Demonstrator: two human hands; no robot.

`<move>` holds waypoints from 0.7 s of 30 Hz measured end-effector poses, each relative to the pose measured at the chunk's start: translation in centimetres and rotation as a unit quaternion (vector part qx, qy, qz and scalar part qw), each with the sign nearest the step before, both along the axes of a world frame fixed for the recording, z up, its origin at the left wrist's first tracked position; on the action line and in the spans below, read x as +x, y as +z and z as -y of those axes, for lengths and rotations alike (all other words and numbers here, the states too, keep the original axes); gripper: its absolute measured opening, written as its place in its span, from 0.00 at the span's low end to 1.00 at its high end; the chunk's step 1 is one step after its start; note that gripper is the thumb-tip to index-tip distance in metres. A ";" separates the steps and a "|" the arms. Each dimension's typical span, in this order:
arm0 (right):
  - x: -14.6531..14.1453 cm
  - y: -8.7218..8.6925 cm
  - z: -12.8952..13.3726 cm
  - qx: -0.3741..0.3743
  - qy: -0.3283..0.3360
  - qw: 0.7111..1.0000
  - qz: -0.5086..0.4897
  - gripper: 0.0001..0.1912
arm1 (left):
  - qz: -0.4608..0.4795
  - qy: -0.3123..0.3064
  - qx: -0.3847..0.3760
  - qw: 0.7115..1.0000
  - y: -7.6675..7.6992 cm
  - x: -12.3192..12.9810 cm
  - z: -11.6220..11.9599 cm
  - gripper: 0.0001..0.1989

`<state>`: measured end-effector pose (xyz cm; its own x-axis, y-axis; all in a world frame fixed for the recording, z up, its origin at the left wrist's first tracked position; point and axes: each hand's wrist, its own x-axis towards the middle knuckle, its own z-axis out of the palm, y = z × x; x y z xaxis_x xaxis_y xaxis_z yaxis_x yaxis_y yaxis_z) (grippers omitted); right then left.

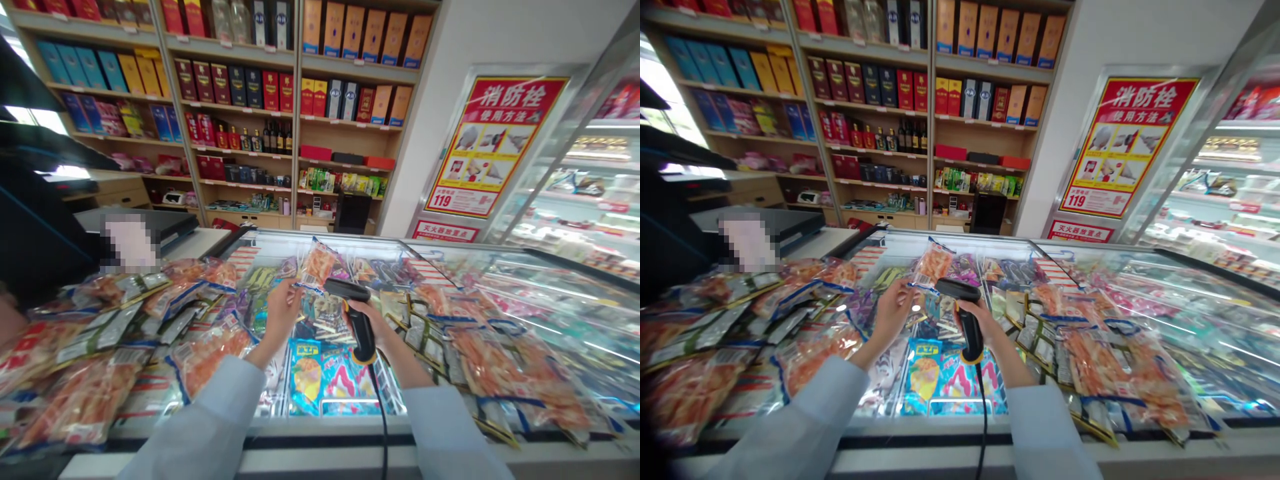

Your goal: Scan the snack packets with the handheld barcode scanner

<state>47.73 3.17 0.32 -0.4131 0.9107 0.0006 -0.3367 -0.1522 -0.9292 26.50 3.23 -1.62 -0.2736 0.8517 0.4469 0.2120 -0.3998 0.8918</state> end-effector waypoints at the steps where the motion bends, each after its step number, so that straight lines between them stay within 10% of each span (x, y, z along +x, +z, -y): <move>1: -0.1 -0.1 -0.1 -0.004 -0.002 1.000 -0.001 0.15 | -0.021 0.012 0.003 1.000 0.0 0.0 0.1 0.13; 21: 0.4 0.2 0.4 0.026 0.054 0.998 0.010 0.17 | -0.097 0.112 0.035 0.988 0.5 0.1 0.7 0.08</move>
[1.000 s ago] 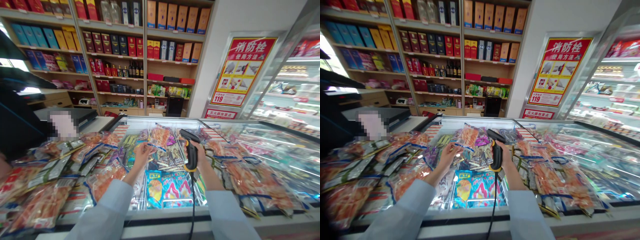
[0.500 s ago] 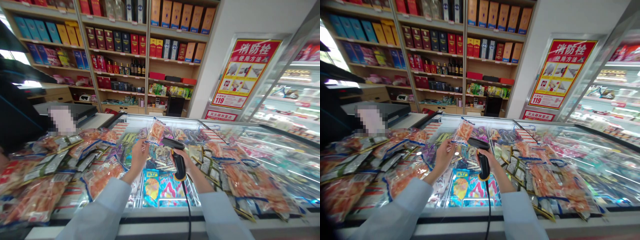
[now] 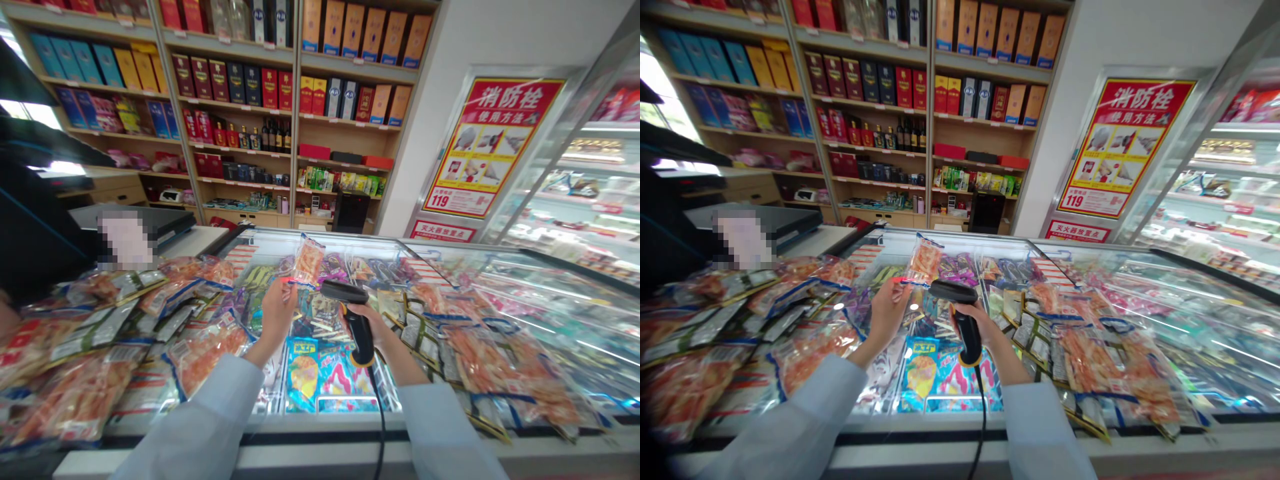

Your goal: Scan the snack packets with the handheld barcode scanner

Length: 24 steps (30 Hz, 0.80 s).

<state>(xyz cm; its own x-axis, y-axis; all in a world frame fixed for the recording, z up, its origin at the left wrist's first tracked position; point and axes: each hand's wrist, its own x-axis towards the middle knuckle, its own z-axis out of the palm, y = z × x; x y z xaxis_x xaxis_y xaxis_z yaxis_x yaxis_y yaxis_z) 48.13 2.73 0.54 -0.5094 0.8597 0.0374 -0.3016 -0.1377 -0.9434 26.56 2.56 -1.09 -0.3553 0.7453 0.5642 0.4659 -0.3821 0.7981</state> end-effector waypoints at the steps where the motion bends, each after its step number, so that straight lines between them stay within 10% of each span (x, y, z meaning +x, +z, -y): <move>1: 0.0 0.0 0.0 0.002 0.006 1.000 -0.004 0.17 | -0.003 0.002 0.000 1.000 0.1 0.0 0.0 0.08; 17: 0.1 0.6 0.3 -0.015 -0.003 1.000 -0.022 0.19 | 0.051 -0.019 -0.028 0.998 -0.3 -0.1 -0.1 0.07; 24: -0.6 1.3 0.5 -0.026 -0.060 0.997 -0.034 0.15 | 0.103 -0.025 -0.006 0.994 2.2 0.0 1.8 0.06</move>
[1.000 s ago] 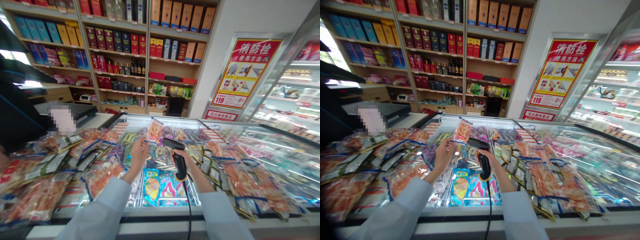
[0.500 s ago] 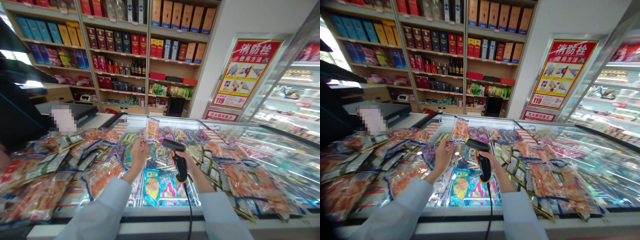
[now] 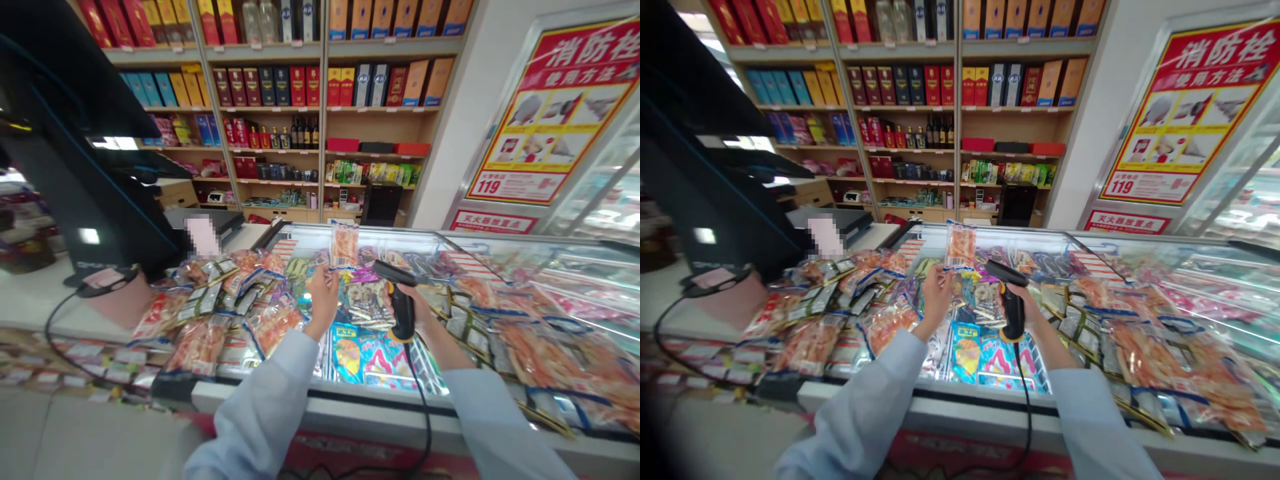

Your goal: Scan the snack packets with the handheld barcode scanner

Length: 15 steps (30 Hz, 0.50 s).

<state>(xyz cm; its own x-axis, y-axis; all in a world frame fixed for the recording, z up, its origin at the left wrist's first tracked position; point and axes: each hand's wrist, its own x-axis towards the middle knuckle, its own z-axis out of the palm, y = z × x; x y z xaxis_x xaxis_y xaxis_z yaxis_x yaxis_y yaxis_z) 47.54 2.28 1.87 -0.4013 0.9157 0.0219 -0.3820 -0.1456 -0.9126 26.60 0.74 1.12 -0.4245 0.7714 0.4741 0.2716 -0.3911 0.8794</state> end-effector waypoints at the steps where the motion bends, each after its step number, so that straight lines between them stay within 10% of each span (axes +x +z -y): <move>1: -0.3 0.5 0.2 0.000 -0.006 1.000 0.000 0.14 | 0.011 0.002 0.005 1.000 0.6 -0.5 0.5 0.07; 9: -6.3 5.0 2.8 0.067 0.027 0.997 -0.007 0.15 | 0.044 0.043 0.048 0.997 5.0 -11.8 6.4 0.12; 15: -14.0 5.4 3.6 0.075 0.092 0.992 -0.045 0.15 | 0.025 0.146 0.005 0.989 4.7 -20.0 10.6 0.13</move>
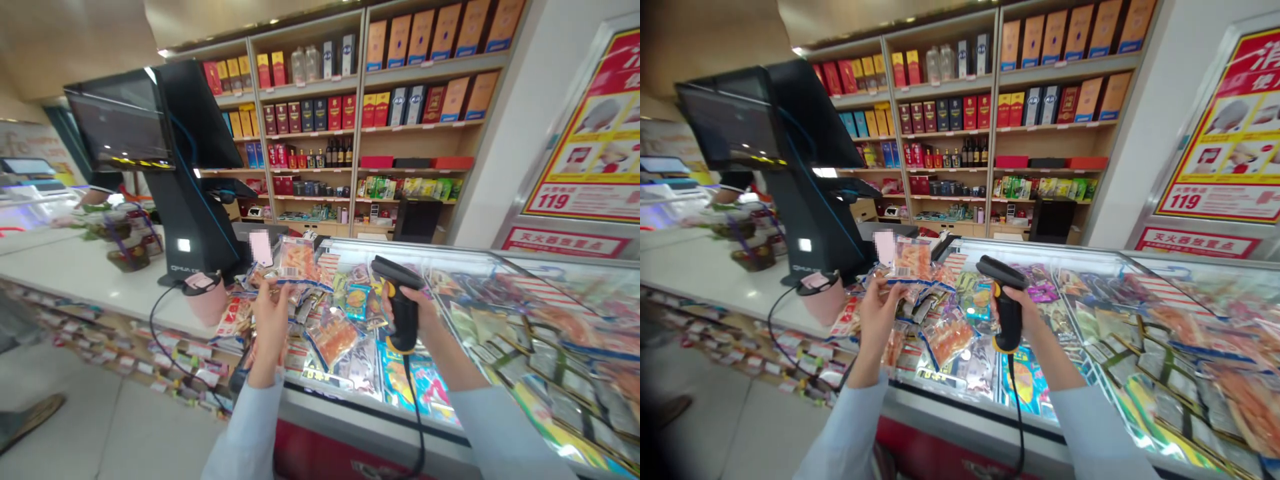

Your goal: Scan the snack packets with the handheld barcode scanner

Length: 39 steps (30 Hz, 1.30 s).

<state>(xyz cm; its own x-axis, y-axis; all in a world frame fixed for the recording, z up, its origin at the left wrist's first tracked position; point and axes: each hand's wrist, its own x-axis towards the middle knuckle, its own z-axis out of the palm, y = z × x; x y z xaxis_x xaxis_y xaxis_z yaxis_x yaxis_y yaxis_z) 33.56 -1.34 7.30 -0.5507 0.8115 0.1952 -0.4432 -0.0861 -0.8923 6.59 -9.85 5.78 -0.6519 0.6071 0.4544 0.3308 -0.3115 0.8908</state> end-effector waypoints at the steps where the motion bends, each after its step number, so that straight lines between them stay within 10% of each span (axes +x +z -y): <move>1: -1.1 -0.3 0.0 -0.002 0.008 1.000 -0.010 0.15 | 0.006 0.017 -0.001 1.000 -0.3 -0.9 0.4 0.13; 10: -7.0 -7.1 -1.8 -0.062 0.050 0.992 -0.100 0.16 | -0.063 0.169 -0.067 0.981 -4.0 -7.1 1.0 0.17; 17: -6.7 -9.2 -2.5 -0.107 0.066 0.989 -0.082 0.14 | -0.242 0.351 -0.126 0.895 -5.1 -6.7 0.9 0.19; 39: -6.4 -9.1 -3.0 -0.119 0.026 0.991 -0.063 0.16 | -0.333 0.316 -0.148 0.876 -6.8 -6.3 -1.1 0.22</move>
